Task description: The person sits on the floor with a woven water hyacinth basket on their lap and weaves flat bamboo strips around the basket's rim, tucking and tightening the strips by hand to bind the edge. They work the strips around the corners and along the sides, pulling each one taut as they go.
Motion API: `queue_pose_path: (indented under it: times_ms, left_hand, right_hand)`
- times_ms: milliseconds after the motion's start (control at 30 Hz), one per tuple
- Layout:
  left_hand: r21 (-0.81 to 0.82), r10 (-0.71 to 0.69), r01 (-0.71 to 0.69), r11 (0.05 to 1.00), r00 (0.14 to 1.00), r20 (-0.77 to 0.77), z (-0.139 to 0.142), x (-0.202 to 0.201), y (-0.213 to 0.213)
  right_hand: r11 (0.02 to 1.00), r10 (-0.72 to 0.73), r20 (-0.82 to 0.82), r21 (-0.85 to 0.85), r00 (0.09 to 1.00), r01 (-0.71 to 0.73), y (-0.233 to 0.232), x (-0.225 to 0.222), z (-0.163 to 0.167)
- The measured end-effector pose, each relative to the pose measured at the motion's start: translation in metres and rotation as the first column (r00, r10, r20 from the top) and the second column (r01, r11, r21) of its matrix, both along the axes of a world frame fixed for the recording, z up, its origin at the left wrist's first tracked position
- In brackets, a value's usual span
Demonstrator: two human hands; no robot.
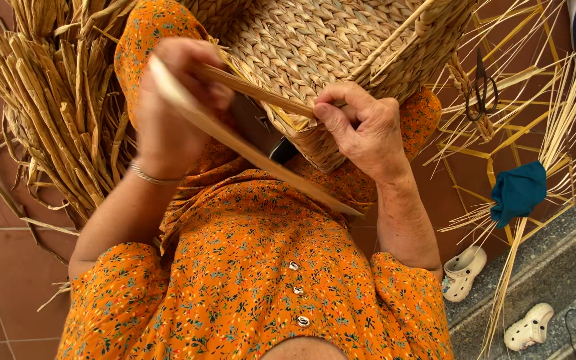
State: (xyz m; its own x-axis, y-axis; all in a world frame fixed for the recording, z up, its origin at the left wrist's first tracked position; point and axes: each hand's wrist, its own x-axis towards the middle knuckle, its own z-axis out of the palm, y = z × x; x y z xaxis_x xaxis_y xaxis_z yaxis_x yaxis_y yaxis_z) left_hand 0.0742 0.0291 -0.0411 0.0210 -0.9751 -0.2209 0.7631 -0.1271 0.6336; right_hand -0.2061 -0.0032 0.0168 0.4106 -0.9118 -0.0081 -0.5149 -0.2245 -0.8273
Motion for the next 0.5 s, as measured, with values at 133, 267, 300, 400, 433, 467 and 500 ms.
queue_pose_path:
  times_ms: [133, 267, 300, 400, 433, 467, 500]
  left_hand:
    - [-0.006, 0.208, -0.208, 0.978, 0.978, -0.004, -0.040, 0.093, -0.015]
    - [0.096, 0.380, -0.379, 0.920, 0.925, 0.015, -0.080, 0.165, -0.021]
    - [0.163, 0.430, -0.429, 0.889, 0.902, 0.026, -0.085, 0.178, -0.022]
    - [0.296, 0.501, -0.502, 0.813, 0.861, 0.083, -0.083, 0.200, -0.024]
    - [0.322, 0.510, -0.513, 0.796, 0.854, 0.098, -0.082, 0.206, -0.025]
    - [0.339, 0.521, -0.526, 0.780, 0.846, 0.115, -0.080, 0.211, -0.026]
    - [0.353, 0.527, -0.533, 0.769, 0.841, 0.122, -0.076, 0.214, -0.026]
  right_hand:
    - [0.982, -0.042, 0.001, -0.185, 0.999, 0.042, 0.012, 0.001, -0.015]
    - [0.969, 0.034, 0.153, -0.245, 0.988, 0.005, 0.024, 0.000, -0.027]
    - [0.960, 0.059, 0.128, -0.279, 0.990, -0.021, 0.027, 0.000, -0.028]
    - [0.882, 0.126, -0.010, -0.457, 0.992, -0.117, 0.032, 0.001, -0.029]
    - [0.839, 0.138, -0.073, -0.521, 0.988, -0.156, 0.033, 0.002, -0.028]
    - [0.825, 0.127, -0.111, -0.540, 0.986, -0.167, 0.034, 0.003, -0.026]
    - [0.809, 0.118, -0.146, -0.559, 0.982, -0.180, 0.035, 0.006, -0.024]
